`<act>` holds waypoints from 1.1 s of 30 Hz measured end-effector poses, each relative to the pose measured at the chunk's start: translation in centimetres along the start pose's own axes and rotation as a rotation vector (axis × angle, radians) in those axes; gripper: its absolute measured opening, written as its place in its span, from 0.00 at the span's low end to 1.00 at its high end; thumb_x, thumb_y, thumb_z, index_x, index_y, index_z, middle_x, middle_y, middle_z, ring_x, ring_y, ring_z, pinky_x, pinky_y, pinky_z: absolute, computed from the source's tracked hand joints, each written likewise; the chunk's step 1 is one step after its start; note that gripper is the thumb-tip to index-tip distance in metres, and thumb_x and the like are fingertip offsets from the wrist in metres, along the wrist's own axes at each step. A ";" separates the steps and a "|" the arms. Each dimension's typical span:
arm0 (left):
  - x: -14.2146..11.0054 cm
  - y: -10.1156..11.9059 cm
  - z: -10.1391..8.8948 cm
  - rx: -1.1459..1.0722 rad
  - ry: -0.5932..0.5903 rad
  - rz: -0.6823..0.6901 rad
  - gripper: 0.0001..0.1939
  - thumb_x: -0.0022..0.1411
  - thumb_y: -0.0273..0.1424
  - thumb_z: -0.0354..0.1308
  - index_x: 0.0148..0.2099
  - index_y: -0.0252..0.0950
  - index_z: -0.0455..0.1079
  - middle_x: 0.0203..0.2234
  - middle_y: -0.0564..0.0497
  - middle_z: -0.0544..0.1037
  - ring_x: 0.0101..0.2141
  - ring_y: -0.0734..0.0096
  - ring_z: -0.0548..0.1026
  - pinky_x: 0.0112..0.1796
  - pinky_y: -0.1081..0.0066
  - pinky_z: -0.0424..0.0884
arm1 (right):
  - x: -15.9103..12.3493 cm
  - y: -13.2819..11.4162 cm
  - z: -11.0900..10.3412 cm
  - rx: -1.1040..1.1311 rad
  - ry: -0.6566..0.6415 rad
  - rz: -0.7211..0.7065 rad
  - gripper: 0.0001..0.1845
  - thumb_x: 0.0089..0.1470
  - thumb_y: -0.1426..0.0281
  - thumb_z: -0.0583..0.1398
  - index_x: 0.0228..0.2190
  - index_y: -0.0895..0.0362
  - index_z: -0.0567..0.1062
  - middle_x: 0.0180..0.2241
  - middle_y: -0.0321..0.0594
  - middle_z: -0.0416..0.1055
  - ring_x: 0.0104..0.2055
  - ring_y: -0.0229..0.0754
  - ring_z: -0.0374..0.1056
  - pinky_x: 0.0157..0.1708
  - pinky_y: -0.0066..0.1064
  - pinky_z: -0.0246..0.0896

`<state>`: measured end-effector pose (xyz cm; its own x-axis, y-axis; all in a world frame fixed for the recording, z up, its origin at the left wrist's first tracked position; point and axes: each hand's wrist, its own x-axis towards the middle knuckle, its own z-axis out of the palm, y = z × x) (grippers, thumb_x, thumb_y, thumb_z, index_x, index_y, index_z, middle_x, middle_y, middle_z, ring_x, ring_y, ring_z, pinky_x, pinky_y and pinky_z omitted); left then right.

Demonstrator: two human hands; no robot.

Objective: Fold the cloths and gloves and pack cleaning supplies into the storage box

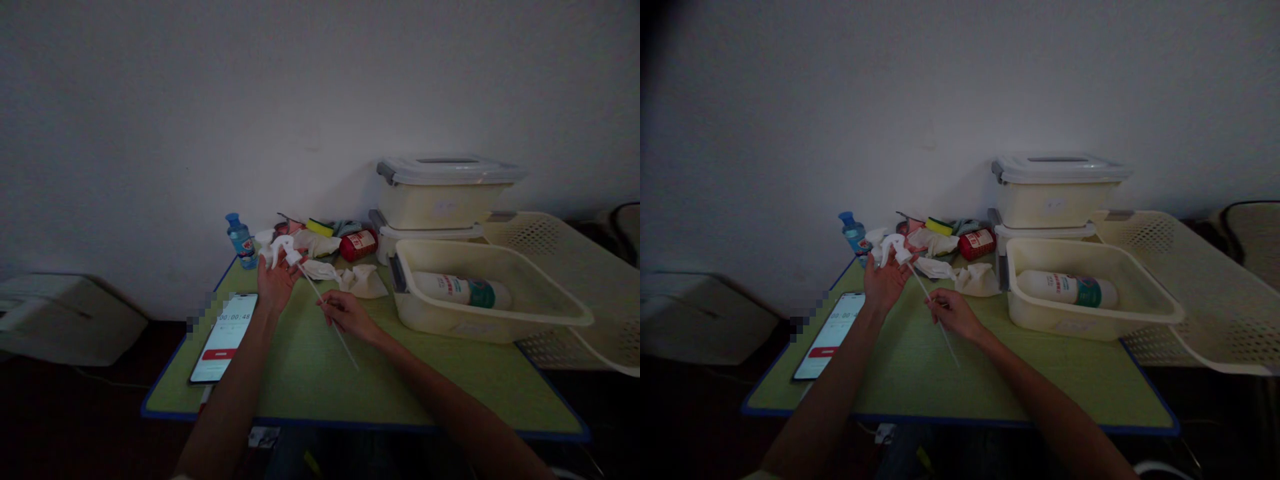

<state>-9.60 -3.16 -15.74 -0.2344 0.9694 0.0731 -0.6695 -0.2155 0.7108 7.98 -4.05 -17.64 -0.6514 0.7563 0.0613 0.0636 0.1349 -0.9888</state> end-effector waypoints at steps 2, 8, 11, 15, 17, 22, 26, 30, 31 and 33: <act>0.1 0.1 0.0 -0.014 0.012 -0.007 0.24 0.55 0.54 0.45 0.39 0.41 0.67 0.36 0.48 0.78 0.38 0.65 0.76 0.34 0.70 0.71 | -0.2 -0.4 -0.1 -0.008 0.010 0.002 0.07 0.50 0.66 0.55 0.29 0.58 0.68 0.15 0.27 0.61 0.11 0.28 0.49 0.12 0.22 0.42; -0.2 0.0 0.8 0.055 0.001 -0.019 0.25 0.58 0.53 0.43 0.43 0.40 0.67 0.34 0.47 0.78 0.39 0.63 0.76 0.34 0.67 0.72 | -2.5 -1.6 -0.9 -0.090 0.090 0.019 0.09 0.50 0.64 0.57 0.28 0.58 0.69 0.14 0.29 0.60 0.13 0.29 0.51 0.13 0.23 0.42; -0.3 -0.3 1.3 0.077 -0.044 -0.033 0.24 0.58 0.52 0.45 0.42 0.39 0.68 0.33 0.47 0.78 0.40 0.62 0.76 0.36 0.66 0.72 | -4.0 -2.6 -1.3 -0.129 0.123 0.015 0.10 0.50 0.63 0.57 0.28 0.58 0.70 0.13 0.28 0.59 0.13 0.29 0.50 0.13 0.23 0.41; -0.4 -0.7 1.6 0.074 -0.071 0.003 0.19 0.55 0.46 0.54 0.40 0.37 0.70 0.32 0.47 0.78 0.41 0.62 0.75 0.39 0.66 0.70 | -5.8 -4.7 -1.8 -0.180 0.142 0.024 0.09 0.49 0.64 0.57 0.29 0.58 0.70 0.12 0.28 0.59 0.12 0.29 0.50 0.12 0.22 0.41; -0.5 -0.6 1.8 0.117 -0.059 0.064 0.15 0.52 0.42 0.59 0.37 0.37 0.71 0.32 0.48 0.78 0.40 0.64 0.74 0.39 0.68 0.70 | -6.7 -5.9 -2.2 -0.208 0.157 0.040 0.09 0.48 0.64 0.58 0.29 0.57 0.71 0.12 0.28 0.59 0.12 0.29 0.50 0.11 0.22 0.41; -0.8 0.2 2.5 0.201 -0.087 0.118 0.10 0.43 0.32 0.66 0.31 0.35 0.73 0.27 0.51 0.77 0.32 0.72 0.74 0.33 0.75 0.68 | -8.9 -8.5 -4.4 -0.298 0.260 0.068 0.13 0.47 0.60 0.58 0.31 0.58 0.71 0.13 0.28 0.60 0.10 0.29 0.50 0.09 0.22 0.43; -0.9 1.0 4.7 0.274 -0.176 0.119 0.10 0.41 0.26 0.66 0.31 0.34 0.74 0.24 0.53 0.75 0.24 0.78 0.70 0.27 0.79 0.65 | -10.2 -10.6 -7.3 -0.425 0.384 0.049 0.16 0.47 0.57 0.58 0.30 0.58 0.70 0.14 0.29 0.61 0.10 0.29 0.51 0.07 0.21 0.42; -1.0 2.1 8.7 0.443 -0.347 0.182 0.26 0.41 0.20 0.65 0.45 0.39 0.71 0.27 0.54 0.73 0.27 0.75 0.70 0.29 0.78 0.66 | -11.0 -12.8 -10.6 -0.704 0.514 -0.064 0.17 0.48 0.56 0.58 0.26 0.57 0.70 0.15 0.33 0.64 0.13 0.31 0.58 0.11 0.22 0.48; -1.0 2.3 9.8 0.489 -0.371 0.177 0.28 0.40 0.19 0.65 0.47 0.39 0.71 0.26 0.55 0.73 0.27 0.74 0.70 0.29 0.77 0.65 | -11.1 -13.2 -11.5 -0.787 0.551 -0.093 0.17 0.49 0.55 0.57 0.25 0.57 0.70 0.16 0.34 0.65 0.14 0.32 0.60 0.13 0.23 0.50; -0.9 2.4 12.0 0.601 -0.426 0.200 0.25 0.41 0.18 0.63 0.45 0.36 0.73 0.25 0.54 0.73 0.26 0.74 0.69 0.31 0.76 0.64 | -11.4 -13.9 -13.2 -0.975 0.612 -0.126 0.18 0.51 0.55 0.55 0.25 0.57 0.71 0.16 0.36 0.67 0.15 0.33 0.61 0.15 0.24 0.52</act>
<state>-2.57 -3.10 -5.72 0.0630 0.9067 0.4170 -0.1152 -0.4084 0.9055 24.48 -6.07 -2.82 -0.2361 0.8500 0.4710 0.7542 0.4659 -0.4627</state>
